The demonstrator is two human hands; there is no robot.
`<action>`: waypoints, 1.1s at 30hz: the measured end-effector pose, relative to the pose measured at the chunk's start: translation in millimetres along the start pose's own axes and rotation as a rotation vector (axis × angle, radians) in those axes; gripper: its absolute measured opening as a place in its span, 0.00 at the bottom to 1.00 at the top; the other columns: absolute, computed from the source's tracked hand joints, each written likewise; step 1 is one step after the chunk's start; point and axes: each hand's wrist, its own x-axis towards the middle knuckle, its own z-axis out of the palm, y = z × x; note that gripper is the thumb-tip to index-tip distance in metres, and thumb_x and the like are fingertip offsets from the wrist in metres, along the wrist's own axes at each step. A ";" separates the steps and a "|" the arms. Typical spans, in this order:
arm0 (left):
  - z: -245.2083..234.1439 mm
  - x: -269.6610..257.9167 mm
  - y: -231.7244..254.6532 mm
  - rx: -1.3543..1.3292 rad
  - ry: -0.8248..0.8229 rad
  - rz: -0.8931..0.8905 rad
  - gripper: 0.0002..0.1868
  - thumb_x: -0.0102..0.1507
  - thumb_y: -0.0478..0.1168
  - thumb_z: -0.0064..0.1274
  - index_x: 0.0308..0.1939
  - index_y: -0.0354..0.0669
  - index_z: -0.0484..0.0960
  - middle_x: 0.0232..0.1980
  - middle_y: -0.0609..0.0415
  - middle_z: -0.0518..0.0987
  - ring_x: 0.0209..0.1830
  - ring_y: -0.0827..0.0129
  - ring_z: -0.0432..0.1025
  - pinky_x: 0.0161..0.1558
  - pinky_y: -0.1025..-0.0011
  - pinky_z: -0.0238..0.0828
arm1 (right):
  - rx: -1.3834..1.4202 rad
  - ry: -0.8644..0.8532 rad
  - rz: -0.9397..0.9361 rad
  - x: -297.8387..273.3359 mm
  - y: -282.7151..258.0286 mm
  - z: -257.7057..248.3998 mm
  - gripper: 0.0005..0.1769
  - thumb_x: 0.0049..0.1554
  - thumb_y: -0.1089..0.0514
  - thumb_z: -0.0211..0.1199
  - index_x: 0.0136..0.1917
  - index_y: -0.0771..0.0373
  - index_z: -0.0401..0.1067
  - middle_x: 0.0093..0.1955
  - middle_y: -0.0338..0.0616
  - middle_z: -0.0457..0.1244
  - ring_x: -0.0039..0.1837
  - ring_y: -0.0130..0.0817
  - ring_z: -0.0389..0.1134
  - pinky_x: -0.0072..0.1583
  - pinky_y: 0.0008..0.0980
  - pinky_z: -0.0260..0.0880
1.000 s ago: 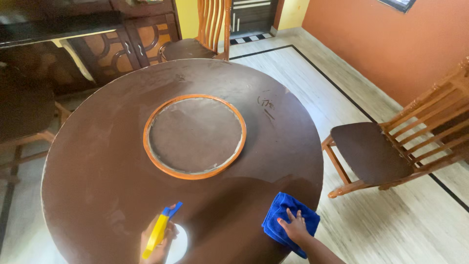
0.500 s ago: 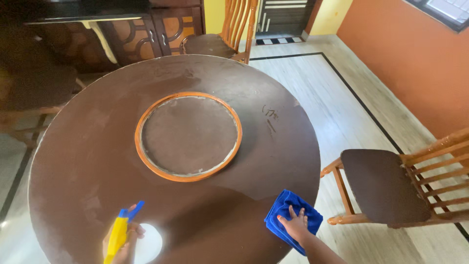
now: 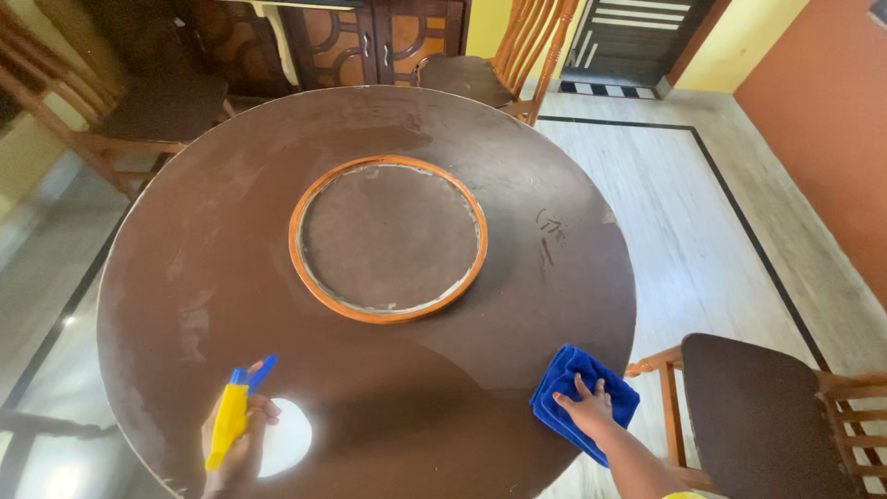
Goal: The person sprays a cleaning solution on a round dining table and wipes it with a blue cloth. They then move to nearby chairs, spraying and wiping the seats and backrests.
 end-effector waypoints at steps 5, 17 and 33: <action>10.4 -17.1 12.2 -0.103 -0.007 -0.010 0.08 0.59 0.27 0.48 0.40 0.38 0.80 0.41 0.54 0.84 0.30 0.71 0.78 0.36 0.72 0.75 | -0.198 0.025 -0.023 -5.1 -9.7 15.1 0.59 0.52 0.19 0.58 0.85 0.37 0.35 0.86 0.64 0.24 0.84 0.69 0.31 0.81 0.48 0.38; 7.5 -15.8 35.0 -0.133 -0.073 -0.093 0.22 0.60 0.31 0.48 0.59 0.41 0.80 0.28 0.56 0.82 0.29 0.72 0.77 0.35 0.73 0.74 | -0.311 -0.110 -0.261 -70.7 -113.2 53.1 0.55 0.57 0.28 0.60 0.85 0.39 0.32 0.87 0.57 0.21 0.86 0.63 0.26 0.82 0.46 0.36; 0.7 -1.1 30.9 -0.236 -0.272 -0.054 0.25 0.63 0.49 0.52 0.61 0.43 0.80 0.25 0.59 0.77 0.25 0.74 0.76 0.33 0.73 0.75 | -0.198 -0.168 -0.391 -189.0 -124.2 82.4 0.49 0.57 0.33 0.63 0.83 0.34 0.41 0.87 0.49 0.23 0.87 0.56 0.26 0.81 0.48 0.43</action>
